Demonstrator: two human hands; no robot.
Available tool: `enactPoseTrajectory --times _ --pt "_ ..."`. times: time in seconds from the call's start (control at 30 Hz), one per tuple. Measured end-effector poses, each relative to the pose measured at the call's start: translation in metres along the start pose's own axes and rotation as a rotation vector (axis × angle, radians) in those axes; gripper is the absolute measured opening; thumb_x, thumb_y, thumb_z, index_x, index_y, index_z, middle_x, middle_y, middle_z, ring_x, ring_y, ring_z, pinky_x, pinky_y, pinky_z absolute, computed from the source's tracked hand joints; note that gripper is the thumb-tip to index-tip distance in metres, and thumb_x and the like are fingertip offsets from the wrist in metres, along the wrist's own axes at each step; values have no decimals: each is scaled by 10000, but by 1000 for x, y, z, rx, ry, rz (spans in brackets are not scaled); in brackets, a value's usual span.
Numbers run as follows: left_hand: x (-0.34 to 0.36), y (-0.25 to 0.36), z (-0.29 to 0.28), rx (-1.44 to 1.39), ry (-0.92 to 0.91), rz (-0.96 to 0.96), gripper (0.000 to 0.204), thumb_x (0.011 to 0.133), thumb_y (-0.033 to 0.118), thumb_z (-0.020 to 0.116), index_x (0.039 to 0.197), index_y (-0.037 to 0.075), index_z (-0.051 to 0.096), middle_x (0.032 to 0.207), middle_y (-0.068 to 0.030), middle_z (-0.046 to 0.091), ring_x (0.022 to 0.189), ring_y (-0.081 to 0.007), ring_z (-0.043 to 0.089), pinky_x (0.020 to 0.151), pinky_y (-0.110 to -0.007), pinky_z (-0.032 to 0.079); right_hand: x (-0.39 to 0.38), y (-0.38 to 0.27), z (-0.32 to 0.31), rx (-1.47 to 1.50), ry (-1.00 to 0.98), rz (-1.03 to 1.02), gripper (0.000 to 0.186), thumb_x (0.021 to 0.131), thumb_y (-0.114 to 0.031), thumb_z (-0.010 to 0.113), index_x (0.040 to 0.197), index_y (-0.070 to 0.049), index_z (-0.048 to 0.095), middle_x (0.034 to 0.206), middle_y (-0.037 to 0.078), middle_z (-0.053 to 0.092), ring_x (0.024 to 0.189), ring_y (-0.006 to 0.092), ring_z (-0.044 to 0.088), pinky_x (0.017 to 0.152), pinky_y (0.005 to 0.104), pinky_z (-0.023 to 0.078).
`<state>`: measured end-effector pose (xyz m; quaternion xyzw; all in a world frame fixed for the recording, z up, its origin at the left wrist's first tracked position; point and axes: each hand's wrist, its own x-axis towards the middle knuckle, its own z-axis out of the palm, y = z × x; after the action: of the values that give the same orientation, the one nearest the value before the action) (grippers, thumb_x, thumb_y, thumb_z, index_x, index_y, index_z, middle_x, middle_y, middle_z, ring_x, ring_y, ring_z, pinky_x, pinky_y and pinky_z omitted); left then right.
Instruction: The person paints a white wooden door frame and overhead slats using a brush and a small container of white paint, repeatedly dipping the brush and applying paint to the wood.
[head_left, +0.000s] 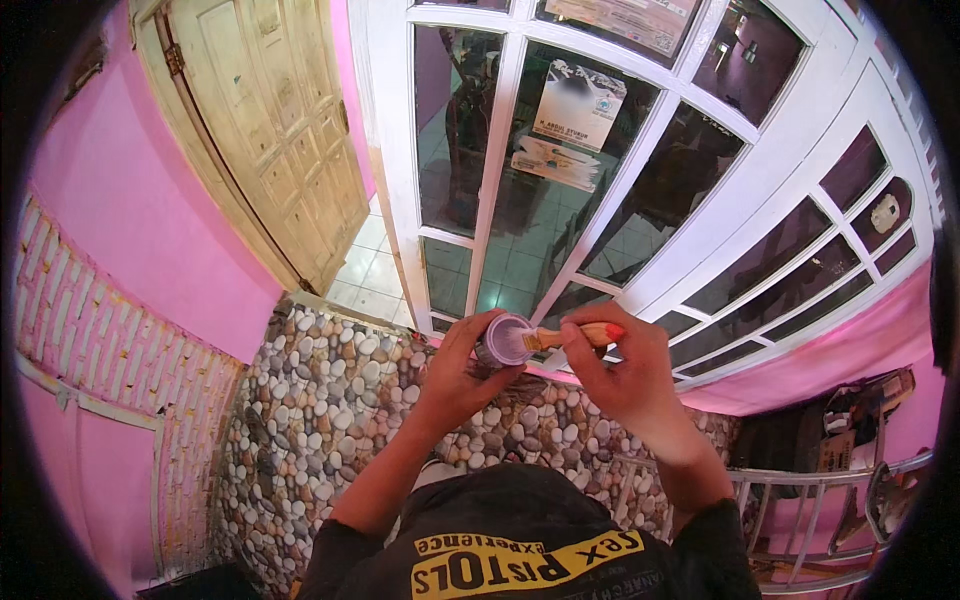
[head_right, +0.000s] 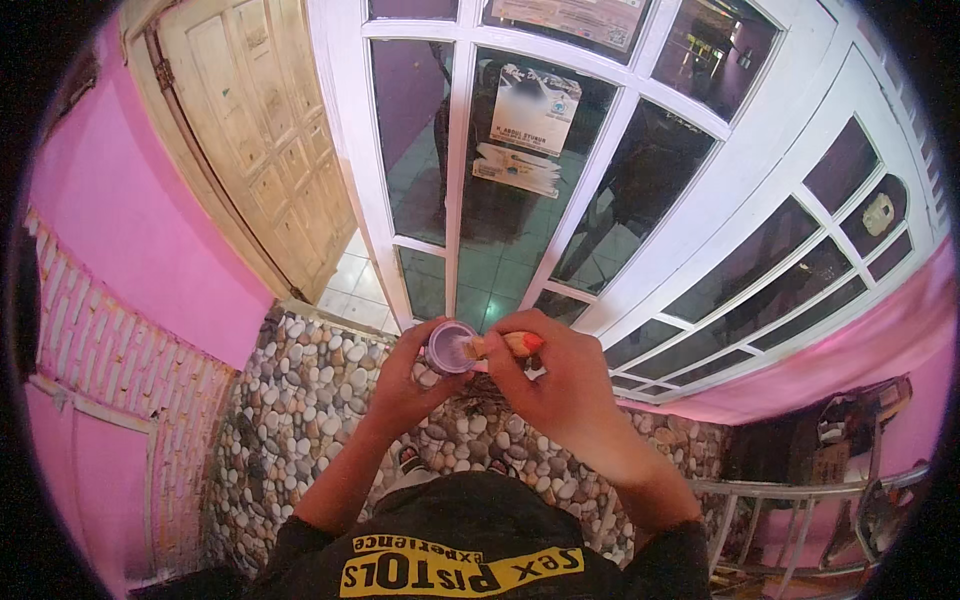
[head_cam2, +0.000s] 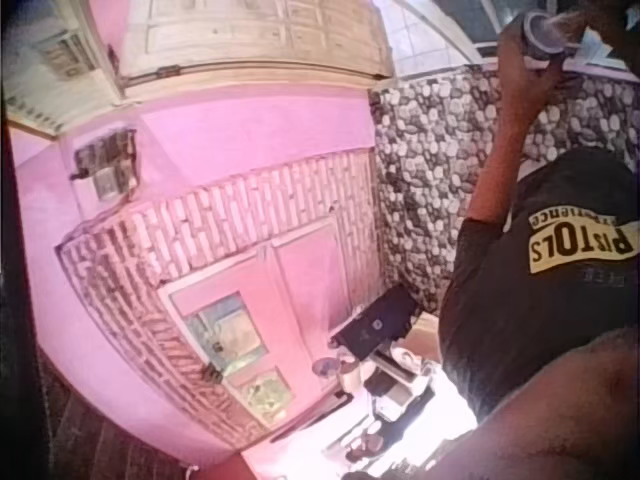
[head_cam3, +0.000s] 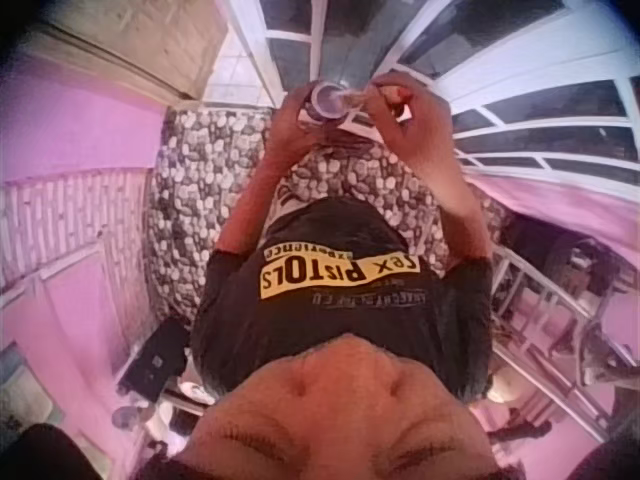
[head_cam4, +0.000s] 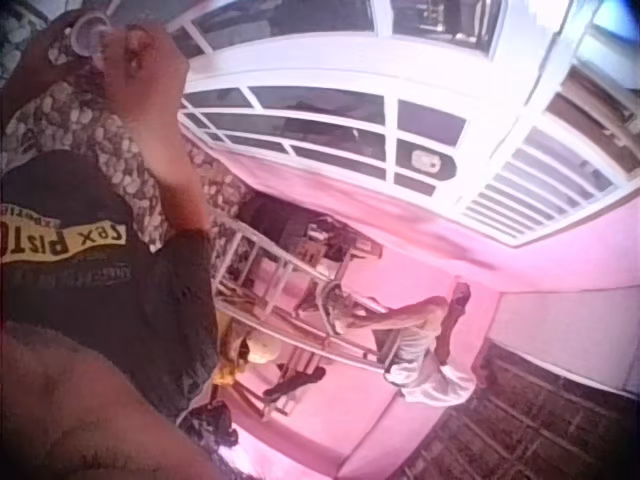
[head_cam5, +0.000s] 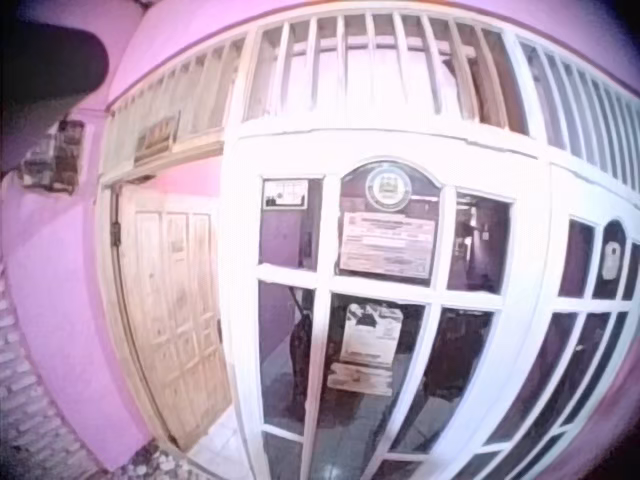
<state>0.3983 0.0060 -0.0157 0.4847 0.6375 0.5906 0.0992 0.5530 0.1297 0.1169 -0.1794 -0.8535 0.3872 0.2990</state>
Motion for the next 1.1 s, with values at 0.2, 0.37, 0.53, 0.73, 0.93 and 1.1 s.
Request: enactPoseTrajectory --times 0.2,0.37,0.53,0.73,0.93,1.1 --pt "1 -1 -9 19 -31 22 689 782 145 857 1373 35 520 1292 -144 599 1199 -274 588 1032 -384 457 11 2 14 -94 -78 -7 142 921 -142 698 989 -20 671 791 144 703 655 260 705 603 331 535" --pt "1 -8 -15 19 -24 25 678 780 144 857 1365 34 533 1290 -145 605 1195 -281 591 1034 -387 455 16 -4 20 -55 -43 37 147 925 -141 700 983 -11 663 758 139 691 630 230 692 576 331 513" --pt "8 -12 -23 -8 -25 51 666 776 144 858 1354 32 545 1289 -143 609 1190 -284 595 1035 -389 454 22 0 28 -75 -49 38 138 933 -121 691 990 0 660 742 120 695 632 183 689 575 305 509" --pt "17 -27 -34 -66 -32 79 668 775 130 843 1363 41 538 1297 -152 597 1194 -322 587 1020 -416 468 32 12 35 208 105 169 119 979 -100 634 1011 14 648 792 84 698 653 138 687 568 258 525" --pt "31 -44 -47 -95 -51 58 686 768 145 855 1365 35 536 1292 -157 607 1219 -320 577 1035 -415 461 39 56 39 524 263 373 145 1006 -128 597 1027 13 622 835 122 693 635 167 685 547 268 544" --pt "46 -50 -49 -37 -62 108 646 789 123 851 1347 19 542 1277 -156 614 1177 -281 613 1008 -389 478 33 81 44 792 318 534 266 1034 -239 556 1076 18 610 807 137 685 589 197 631 560 309 516"
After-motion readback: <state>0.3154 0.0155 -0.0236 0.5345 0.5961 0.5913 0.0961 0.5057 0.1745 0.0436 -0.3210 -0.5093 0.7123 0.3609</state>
